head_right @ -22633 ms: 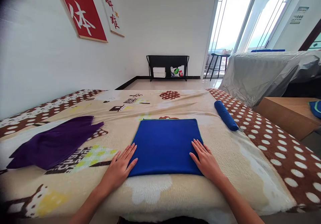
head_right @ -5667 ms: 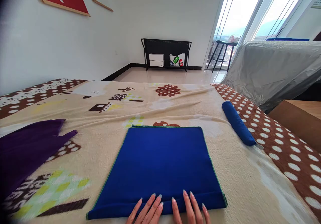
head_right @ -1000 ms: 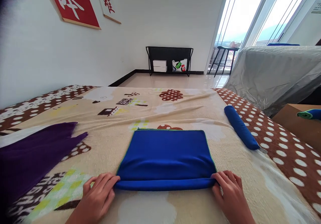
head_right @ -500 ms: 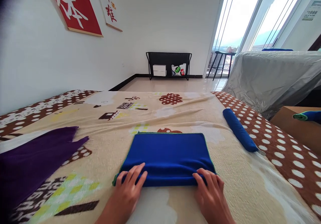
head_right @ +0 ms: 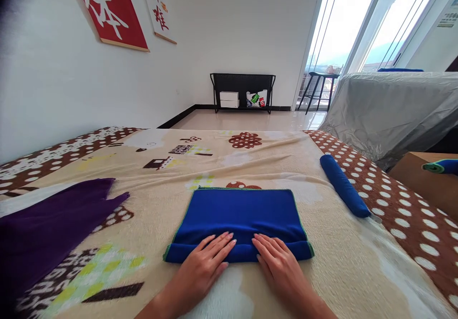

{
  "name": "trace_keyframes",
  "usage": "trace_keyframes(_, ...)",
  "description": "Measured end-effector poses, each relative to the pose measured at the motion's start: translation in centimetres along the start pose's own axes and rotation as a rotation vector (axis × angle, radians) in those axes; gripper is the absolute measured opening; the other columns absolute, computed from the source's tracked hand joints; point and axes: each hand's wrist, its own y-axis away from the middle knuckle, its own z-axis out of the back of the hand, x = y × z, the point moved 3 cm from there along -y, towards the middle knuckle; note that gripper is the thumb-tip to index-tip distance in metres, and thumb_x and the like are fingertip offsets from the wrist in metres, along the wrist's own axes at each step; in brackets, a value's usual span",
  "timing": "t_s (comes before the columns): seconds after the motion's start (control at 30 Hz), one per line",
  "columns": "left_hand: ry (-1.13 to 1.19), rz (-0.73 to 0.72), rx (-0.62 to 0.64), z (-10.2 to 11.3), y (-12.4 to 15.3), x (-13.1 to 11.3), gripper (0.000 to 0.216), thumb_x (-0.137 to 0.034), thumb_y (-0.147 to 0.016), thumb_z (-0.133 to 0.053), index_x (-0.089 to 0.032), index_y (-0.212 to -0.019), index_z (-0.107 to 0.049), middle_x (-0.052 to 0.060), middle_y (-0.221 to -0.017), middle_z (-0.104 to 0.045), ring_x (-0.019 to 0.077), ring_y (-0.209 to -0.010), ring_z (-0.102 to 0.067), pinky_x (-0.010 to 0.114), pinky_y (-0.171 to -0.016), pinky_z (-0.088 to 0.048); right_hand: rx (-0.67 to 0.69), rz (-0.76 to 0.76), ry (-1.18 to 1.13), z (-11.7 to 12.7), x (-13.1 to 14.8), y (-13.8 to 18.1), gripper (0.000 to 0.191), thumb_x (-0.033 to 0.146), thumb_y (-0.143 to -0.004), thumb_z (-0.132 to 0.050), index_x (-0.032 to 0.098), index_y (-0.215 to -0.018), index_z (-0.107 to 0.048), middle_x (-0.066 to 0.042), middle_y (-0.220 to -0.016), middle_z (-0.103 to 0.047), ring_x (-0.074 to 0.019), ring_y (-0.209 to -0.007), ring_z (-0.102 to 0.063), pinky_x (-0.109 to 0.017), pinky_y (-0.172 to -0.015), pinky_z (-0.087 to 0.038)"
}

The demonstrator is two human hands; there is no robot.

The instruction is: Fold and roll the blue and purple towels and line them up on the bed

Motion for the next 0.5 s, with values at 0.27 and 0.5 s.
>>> trace_keyframes(0.27,-0.182,0.289,-0.024,-0.2,6.3,5.3,0.059,-0.043,-0.099,-0.046,-0.029,-0.154,-0.028,0.005,-0.153,-0.044,0.0191,-0.139,-0.045,0.040,-0.118,-0.028,0.016,-0.158,0.298,0.9,-6.5,5.4,0.057,0.044,-0.099,-0.048,0.024,-0.151,-0.038,-0.005,-0.148,-0.050,-0.0212,-0.136,-0.048,-0.041,-0.112,-0.036)
trace_keyframes(0.5,-0.217,0.137,-0.138,0.8,1.6,-0.5,0.054,-0.014,-0.095,-0.039,-0.016,-0.149,-0.040,0.008,-0.152,-0.046,0.0189,-0.142,-0.041,0.039,-0.122,-0.016,0.022,0.020,0.336,1.7,-0.2,2.1,0.054,0.034,-0.101,-0.046,0.018,-0.151,-0.037,-0.004,-0.155,-0.038,-0.0192,-0.144,-0.036,-0.037,-0.115,-0.029)
